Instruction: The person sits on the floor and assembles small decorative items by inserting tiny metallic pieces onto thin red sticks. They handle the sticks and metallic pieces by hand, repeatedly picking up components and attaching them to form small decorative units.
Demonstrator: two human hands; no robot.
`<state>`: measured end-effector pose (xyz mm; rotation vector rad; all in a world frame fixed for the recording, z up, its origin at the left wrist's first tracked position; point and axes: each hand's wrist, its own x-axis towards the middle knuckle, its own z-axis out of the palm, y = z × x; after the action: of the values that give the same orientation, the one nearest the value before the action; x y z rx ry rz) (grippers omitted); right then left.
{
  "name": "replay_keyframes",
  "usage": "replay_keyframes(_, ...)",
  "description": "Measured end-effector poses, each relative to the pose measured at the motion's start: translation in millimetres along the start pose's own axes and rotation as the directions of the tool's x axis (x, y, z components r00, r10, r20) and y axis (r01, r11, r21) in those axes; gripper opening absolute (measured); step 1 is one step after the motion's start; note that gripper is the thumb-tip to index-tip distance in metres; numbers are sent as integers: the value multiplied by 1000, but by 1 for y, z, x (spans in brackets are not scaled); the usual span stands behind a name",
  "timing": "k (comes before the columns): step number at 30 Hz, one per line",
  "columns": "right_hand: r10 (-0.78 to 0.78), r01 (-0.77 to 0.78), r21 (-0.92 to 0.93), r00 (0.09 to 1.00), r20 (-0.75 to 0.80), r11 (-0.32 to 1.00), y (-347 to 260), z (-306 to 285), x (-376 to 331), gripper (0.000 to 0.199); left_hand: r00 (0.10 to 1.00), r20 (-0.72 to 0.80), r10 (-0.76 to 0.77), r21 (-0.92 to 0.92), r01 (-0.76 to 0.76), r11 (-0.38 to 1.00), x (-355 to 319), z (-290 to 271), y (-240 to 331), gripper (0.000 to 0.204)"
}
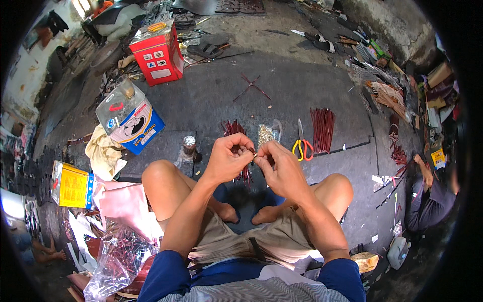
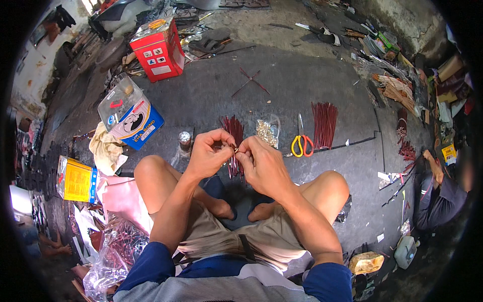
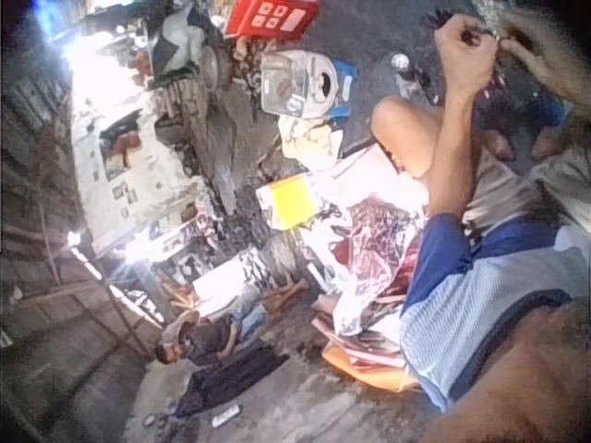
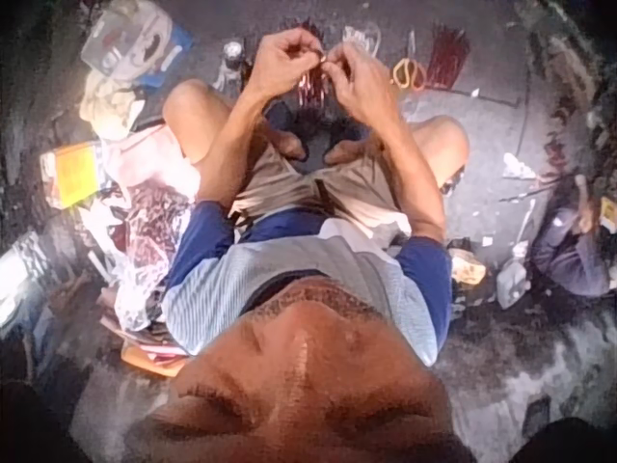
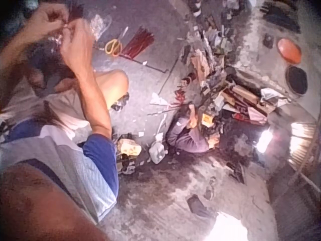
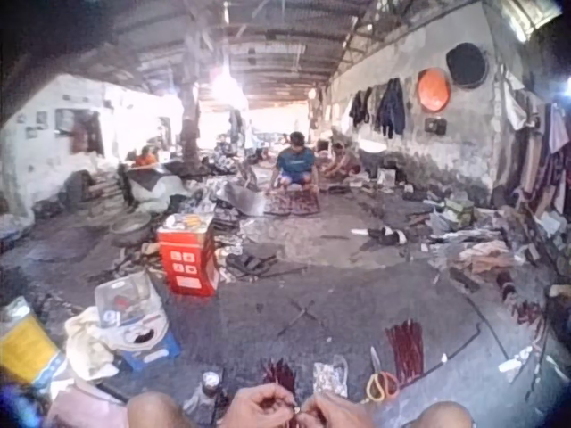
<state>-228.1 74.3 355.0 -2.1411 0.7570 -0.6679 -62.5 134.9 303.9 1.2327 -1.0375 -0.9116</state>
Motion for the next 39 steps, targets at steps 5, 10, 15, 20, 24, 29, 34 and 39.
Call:
replay_keyframes(5,202,-231,200,967,154,952,18,-2,3,12,995,40,96,194,-102,976,5,4,4,6)
replay_keyframes(10,118,-121,139,993,28,983,25,-13,12,16,929,145,341,458,-368,809,21,5,13,10)
replay_keyframes(15,135,-134,200,991,11,971,31,-15,16,16,919,265,292,421,-382,823,34,2,27,10)
replay_keyframes(20,356,-460,561,888,291,688,45,-22,30,18,898,358,256,322,-376,869,52,-3,20,8)
replay_keyframes(24,429,-540,569,841,330,620,62,-13,44,18,910,371,187,353,-325,877,66,-5,11,5)
replay_keyframes(29,555,-601,648,771,313,469,88,3,67,16,917,389,90,385,-251,888,100,-16,-18,12)
replay_keyframes(34,694,-561,716,704,150,415,102,14,80,16,963,214,-165,43,160,986,153,-41,-69,28)
replay_keyframes(39,774,-560,739,627,82,375,131,29,77,19,671,-663,-331,345,667,661,152,-92,-239,20)
